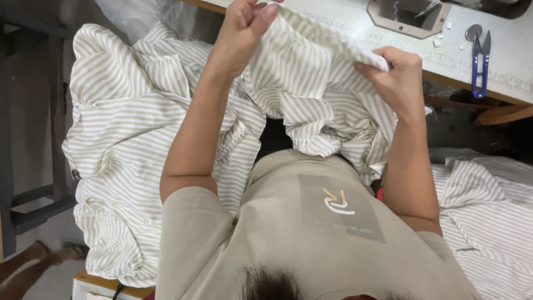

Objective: Inspecting a striped garment for defects and trimming loose threads using snips at a sewing workstation.

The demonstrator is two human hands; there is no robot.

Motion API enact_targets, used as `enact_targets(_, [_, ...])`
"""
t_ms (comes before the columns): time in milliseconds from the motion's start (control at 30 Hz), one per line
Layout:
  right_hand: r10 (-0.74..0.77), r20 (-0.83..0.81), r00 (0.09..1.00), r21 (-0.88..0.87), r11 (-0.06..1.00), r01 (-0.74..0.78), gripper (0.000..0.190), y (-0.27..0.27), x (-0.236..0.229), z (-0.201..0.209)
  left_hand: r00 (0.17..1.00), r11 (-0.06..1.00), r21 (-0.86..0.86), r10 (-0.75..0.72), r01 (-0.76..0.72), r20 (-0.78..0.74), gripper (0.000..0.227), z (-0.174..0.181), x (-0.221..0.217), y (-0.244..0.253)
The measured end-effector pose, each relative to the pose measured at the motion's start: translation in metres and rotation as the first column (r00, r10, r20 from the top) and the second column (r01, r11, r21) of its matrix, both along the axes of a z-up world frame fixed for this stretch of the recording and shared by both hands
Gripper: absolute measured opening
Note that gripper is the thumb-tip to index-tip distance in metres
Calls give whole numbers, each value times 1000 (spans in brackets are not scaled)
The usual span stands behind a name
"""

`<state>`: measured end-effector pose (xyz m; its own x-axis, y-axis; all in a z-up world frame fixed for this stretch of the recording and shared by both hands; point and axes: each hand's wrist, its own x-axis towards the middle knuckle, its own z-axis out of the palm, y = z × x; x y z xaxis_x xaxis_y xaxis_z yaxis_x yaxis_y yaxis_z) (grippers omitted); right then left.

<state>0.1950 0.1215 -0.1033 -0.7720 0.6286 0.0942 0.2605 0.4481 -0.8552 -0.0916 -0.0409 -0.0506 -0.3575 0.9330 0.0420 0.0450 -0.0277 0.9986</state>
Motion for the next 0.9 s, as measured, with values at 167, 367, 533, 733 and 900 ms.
enact_targets(167, [-34, 205, 978, -439, 890, 123, 11, -22, -12, 18, 906, 749, -640, -138, -169, -401, 32, -41, 28, 3])
enact_targets(367, [-58, -10, 998, -476, 878, 46, 34, -34, -18, -11, 690, 987, -12, -118, 157, -714, 10, -170, 78, 12])
enact_targets(533, [-179, -79, 981, -684, 726, 77, 34, -3, -17, -76, 423, 914, -396, -393, 84, -817, 16, -224, 60, 32])
enact_targets(733, [-265, -103, 959, -674, 727, 129, 23, -12, -12, -91, 526, 808, -561, -561, 179, -640, 39, -200, 51, 38])
enact_targets(900, [-275, -91, 957, -640, 753, 155, 21, -21, -19, -59, 614, 820, -522, -541, 234, -574, 56, -156, 47, 33])
